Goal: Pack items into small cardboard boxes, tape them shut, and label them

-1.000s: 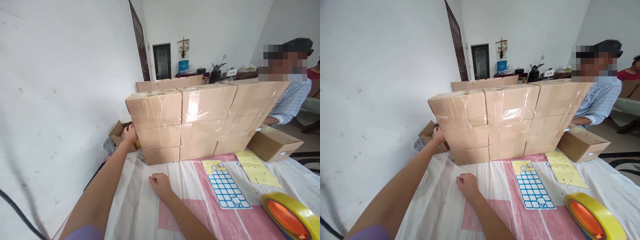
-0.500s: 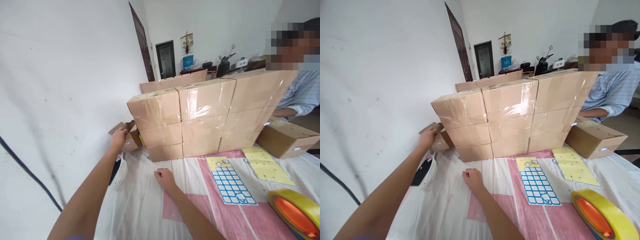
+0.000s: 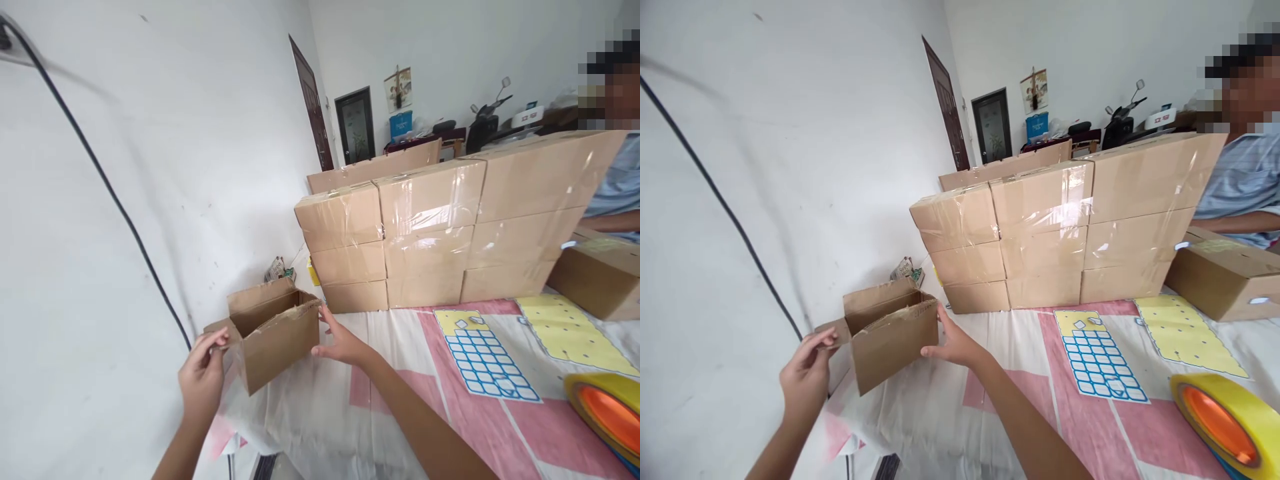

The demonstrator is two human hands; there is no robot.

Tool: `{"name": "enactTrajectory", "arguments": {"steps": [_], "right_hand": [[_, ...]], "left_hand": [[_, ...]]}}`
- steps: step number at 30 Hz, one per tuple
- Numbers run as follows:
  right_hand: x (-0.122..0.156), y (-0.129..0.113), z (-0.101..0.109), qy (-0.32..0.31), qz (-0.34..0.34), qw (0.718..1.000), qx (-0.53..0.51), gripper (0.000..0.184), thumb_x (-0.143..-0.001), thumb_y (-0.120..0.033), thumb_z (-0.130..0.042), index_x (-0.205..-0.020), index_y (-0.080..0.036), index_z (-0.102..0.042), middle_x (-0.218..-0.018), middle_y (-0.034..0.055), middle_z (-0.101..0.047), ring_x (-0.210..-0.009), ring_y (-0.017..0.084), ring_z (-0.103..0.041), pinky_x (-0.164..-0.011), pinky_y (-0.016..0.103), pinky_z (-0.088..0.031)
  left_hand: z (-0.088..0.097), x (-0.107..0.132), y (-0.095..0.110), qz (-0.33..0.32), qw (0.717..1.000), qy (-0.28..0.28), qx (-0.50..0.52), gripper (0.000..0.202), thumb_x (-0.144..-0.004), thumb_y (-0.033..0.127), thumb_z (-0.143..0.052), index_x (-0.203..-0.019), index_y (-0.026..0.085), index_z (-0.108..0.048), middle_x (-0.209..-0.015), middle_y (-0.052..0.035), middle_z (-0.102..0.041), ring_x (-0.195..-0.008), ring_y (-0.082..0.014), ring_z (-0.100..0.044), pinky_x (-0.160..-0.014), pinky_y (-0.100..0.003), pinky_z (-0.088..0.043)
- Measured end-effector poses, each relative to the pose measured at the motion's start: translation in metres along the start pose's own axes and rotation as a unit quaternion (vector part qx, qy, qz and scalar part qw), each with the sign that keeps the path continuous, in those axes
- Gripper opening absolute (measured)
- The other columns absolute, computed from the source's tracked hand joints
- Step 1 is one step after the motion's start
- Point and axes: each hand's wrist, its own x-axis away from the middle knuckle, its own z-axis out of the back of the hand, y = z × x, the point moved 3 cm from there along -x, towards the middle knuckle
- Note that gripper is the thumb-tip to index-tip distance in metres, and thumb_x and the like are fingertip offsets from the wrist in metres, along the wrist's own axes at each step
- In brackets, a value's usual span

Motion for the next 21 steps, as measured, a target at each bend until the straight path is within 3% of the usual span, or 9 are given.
{"name": "enactTrajectory", "arguments": {"steps": [3,6,9,12,14,16,19,21], "right_hand": [[0.021,-0.032,-0.009,0.023,0.031,0.999,-0.003,0.118,-0.083,-0.051,-0.078,-0.165,-0.031,0.006,-0.166,0.013,-0.032,-0.151,0.031,-0.033,-0.119,0.054,-0.034],[0.061,-0.055,-0.005,0.108,0.072,0.99,0.057,0.094,-0.09,-0.039,-0.071,-0.165,-0.032,-0.014,-0.15,0.0126,-0.05,-0.13,0.028,-0.054,-0.109,0.048,-0.047],[0.117,-0.064,0.012,0.214,0.142,0.954,0.157,0.067,-0.094,-0.027,-0.063,-0.155,-0.028,-0.036,-0.123,0.0116,-0.062,-0.107,0.024,-0.063,-0.089,0.039,-0.056],[0.174,-0.054,0.031,0.33,0.188,0.878,0.291,0.048,-0.091,-0.023,-0.066,-0.137,-0.026,-0.051,-0.115,0.0114,-0.064,-0.102,0.024,-0.064,-0.084,0.036,-0.058],[0.205,-0.038,0.04,0.384,0.165,0.841,0.343,0.037,-0.091,-0.025,-0.067,-0.126,-0.024,-0.056,-0.105,0.0098,-0.065,-0.088,0.022,-0.066,-0.073,0.032,-0.059],[0.23,-0.02,0.046,0.4,0.1,0.834,0.366,0.034,-0.091,-0.032,-0.067,-0.122,-0.023,-0.057,-0.101,0.0094,-0.068,-0.083,0.021,-0.068,-0.069,0.031,-0.059],[0.257,0.004,0.046,0.413,-0.029,0.842,0.347,0.044,-0.089,-0.05,-0.066,-0.123,-0.025,-0.055,-0.105,0.0124,-0.07,-0.089,0.026,-0.071,-0.074,0.035,-0.06],[0.268,0.014,0.043,0.441,-0.095,0.836,0.312,0.045,-0.088,-0.06,-0.061,-0.118,-0.026,-0.057,-0.09,0.0111,-0.07,-0.074,0.026,-0.068,-0.065,0.036,-0.057]], "left_hand": [[-0.004,0.037,-0.011,0.105,0.977,0.093,0.158,0.02,-0.076,0.026,-0.076,-0.096,0.025,-0.076,-0.086,0.0009,-0.059,-0.091,-0.0157,-0.063,-0.083,-0.029,-0.058],[-0.022,0.054,-0.015,0.213,0.906,0.148,0.334,0.029,-0.066,0.023,-0.083,-0.093,0.026,-0.073,-0.081,0.0035,-0.053,-0.086,-0.0133,-0.061,-0.073,-0.024,-0.058],[-0.062,0.07,-0.014,0.272,0.856,0.128,0.42,0.035,-0.06,0.02,-0.083,-0.09,0.026,-0.068,-0.079,0.0046,-0.051,-0.084,-0.0119,-0.062,-0.067,-0.018,-0.054],[-0.124,0.094,-0.011,0.298,0.84,0.045,0.451,0.033,-0.057,0.022,-0.083,-0.083,0.024,-0.063,-0.081,0.0035,-0.054,-0.081,-0.0111,-0.062,-0.069,-0.018,-0.053],[-0.164,0.113,-0.01,0.312,0.835,0.005,0.453,0.035,-0.055,0.025,-0.083,-0.085,0.023,-0.065,-0.077,0.0027,-0.054,-0.079,-0.013,-0.064,-0.069,-0.021,-0.054],[-0.192,0.127,-0.011,0.317,0.838,-0.033,0.442,0.033,-0.057,0.028,-0.08,-0.087,0.023,-0.066,-0.075,0.002,-0.055,-0.079,-0.0154,-0.066,-0.071,-0.025,-0.056],[-0.204,0.125,-0.024,0.301,0.862,-0.076,0.4,0.032,-0.06,0.03,-0.076,-0.09,0.025,-0.067,-0.083,-0.0022,-0.062,-0.091,-0.0217,-0.07,-0.077,-0.032,-0.06],[-0.199,0.101,-0.043,0.282,0.891,-0.084,0.345,0.032,-0.066,0.032,-0.072,-0.098,0.027,-0.067,-0.1,-0.0072,-0.067,-0.104,-0.0253,-0.07,-0.08,-0.035,-0.061]]}}
